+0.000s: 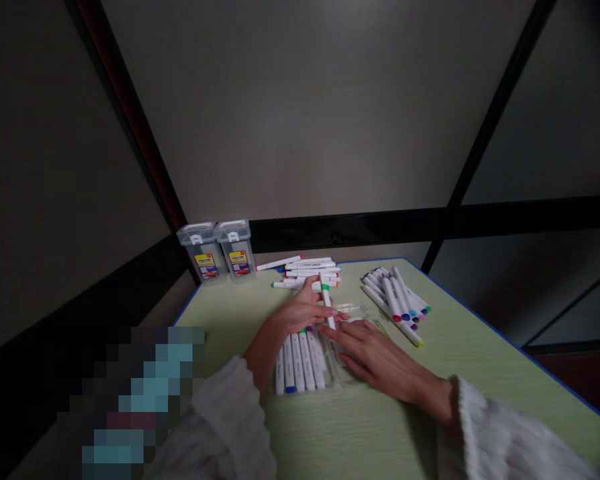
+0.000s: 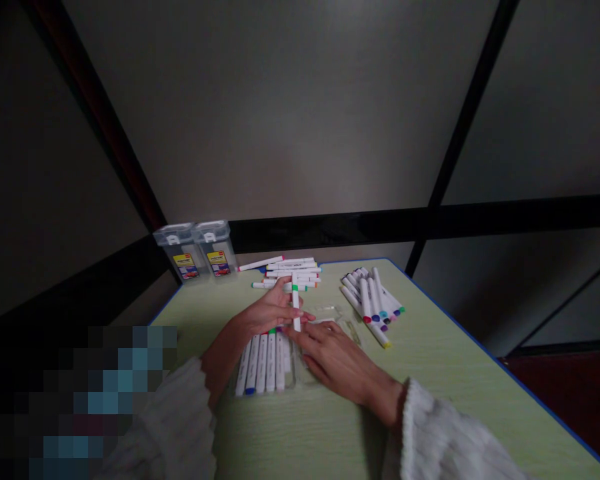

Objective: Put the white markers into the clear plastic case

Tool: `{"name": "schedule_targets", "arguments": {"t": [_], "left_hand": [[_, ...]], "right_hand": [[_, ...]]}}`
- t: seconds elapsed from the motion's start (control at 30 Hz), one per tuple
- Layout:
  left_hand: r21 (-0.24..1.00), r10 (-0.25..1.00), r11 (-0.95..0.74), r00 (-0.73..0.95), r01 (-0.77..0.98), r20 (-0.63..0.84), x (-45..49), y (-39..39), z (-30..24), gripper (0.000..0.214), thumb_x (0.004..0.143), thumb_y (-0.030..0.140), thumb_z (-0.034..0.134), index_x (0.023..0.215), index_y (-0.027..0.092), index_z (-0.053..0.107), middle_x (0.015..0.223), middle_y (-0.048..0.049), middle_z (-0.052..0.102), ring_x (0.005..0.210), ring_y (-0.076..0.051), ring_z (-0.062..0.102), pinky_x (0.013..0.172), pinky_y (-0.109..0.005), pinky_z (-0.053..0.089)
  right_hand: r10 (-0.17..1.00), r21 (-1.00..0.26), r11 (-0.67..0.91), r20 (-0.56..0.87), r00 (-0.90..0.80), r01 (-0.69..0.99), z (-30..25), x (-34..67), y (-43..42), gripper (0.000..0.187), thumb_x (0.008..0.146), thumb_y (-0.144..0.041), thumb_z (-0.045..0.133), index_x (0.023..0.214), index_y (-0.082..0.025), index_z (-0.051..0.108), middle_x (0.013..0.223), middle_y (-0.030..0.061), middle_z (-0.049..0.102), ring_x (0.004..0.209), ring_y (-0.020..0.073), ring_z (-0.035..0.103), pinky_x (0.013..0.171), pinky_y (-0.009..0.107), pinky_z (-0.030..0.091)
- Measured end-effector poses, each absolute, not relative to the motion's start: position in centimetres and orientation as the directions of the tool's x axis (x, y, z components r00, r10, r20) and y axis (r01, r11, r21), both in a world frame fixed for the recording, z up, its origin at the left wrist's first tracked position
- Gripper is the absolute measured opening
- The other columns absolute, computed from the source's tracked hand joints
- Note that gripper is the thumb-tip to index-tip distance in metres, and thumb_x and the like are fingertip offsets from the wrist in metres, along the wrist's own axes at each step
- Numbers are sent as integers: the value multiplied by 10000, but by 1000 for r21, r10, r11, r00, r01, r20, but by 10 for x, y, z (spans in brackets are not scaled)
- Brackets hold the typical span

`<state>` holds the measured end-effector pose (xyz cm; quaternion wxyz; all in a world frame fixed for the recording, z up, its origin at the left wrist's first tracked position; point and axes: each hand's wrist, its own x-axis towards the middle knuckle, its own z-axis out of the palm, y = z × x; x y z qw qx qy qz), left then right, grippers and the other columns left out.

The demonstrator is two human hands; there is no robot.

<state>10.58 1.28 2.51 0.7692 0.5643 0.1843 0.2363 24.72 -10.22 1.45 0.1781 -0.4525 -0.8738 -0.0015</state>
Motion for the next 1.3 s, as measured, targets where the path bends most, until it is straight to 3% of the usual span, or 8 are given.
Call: {"name": "schedule_targets", "arguments": {"t": [0.2, 0.37, 0.6, 0.77, 1.03, 1.3], "left_hand": [[975, 539, 194, 842, -108, -15, 109, 13, 21, 900, 522, 117, 721, 1193, 310, 153, 746, 57, 472, 641, -143, 618, 625, -296, 465], [985, 580, 159, 814, -71, -35, 110, 12, 23, 912, 516, 108, 711, 1210, 300, 150, 740, 55, 463, 590, -135, 612, 559, -260, 462], [988, 612, 141, 790, -66, -35, 108, 14, 27, 604, 628, 240, 656, 1103, 270, 283, 693, 64, 470, 572, -161, 630, 546, -289, 492], [996, 692, 84, 721, -34, -33, 108, 18, 29, 387, 677, 373, 598, 955, 208, 387, 611, 56, 518, 470, -121, 592, 453, -212, 456], [998, 812, 41, 584, -37, -12, 108, 22, 31, 316, 664, 405, 604, 792, 170, 437, 564, 45, 530, 446, -84, 558, 424, -172, 437], [998, 818, 2, 574, 66, -40, 105, 23, 31, 340, 631, 378, 649, 776, 173, 419, 501, 70, 515, 397, -59, 508, 400, -159, 419]], "right_hand": [[786, -165, 599, 308, -536, 784, 18, 246, -103, 377, 859, -151, 384, 1233, -185, 419, 1090, 104, 558, 997, 221, 507, 813, 393, 399], [786, -204, 604, 308, -536, 770, 18, 246, -103, 330, 867, -146, 385, 1189, -181, 444, 1001, 82, 592, 941, 204, 529, 803, 376, 389], [780, -184, 607, 322, -536, 773, 19, 244, -104, 224, 886, -175, 372, 1049, -162, 524, 854, 59, 604, 809, 183, 539, 755, 342, 385], [749, -161, 639, 352, -561, 752, 19, 242, -106, 235, 898, -215, 367, 1049, -155, 536, 790, 47, 603, 754, 169, 541, 720, 320, 382], [714, -98, 654, 406, -570, 750, 15, 242, -107, 269, 903, -237, 360, 1080, -140, 539, 738, 44, 601, 696, 162, 536, 680, 306, 383], [696, -62, 652, 443, -564, 756, 16, 239, -108, 307, 902, -246, 354, 1090, -103, 550, 723, 56, 600, 689, 178, 534, 680, 327, 387]]}}
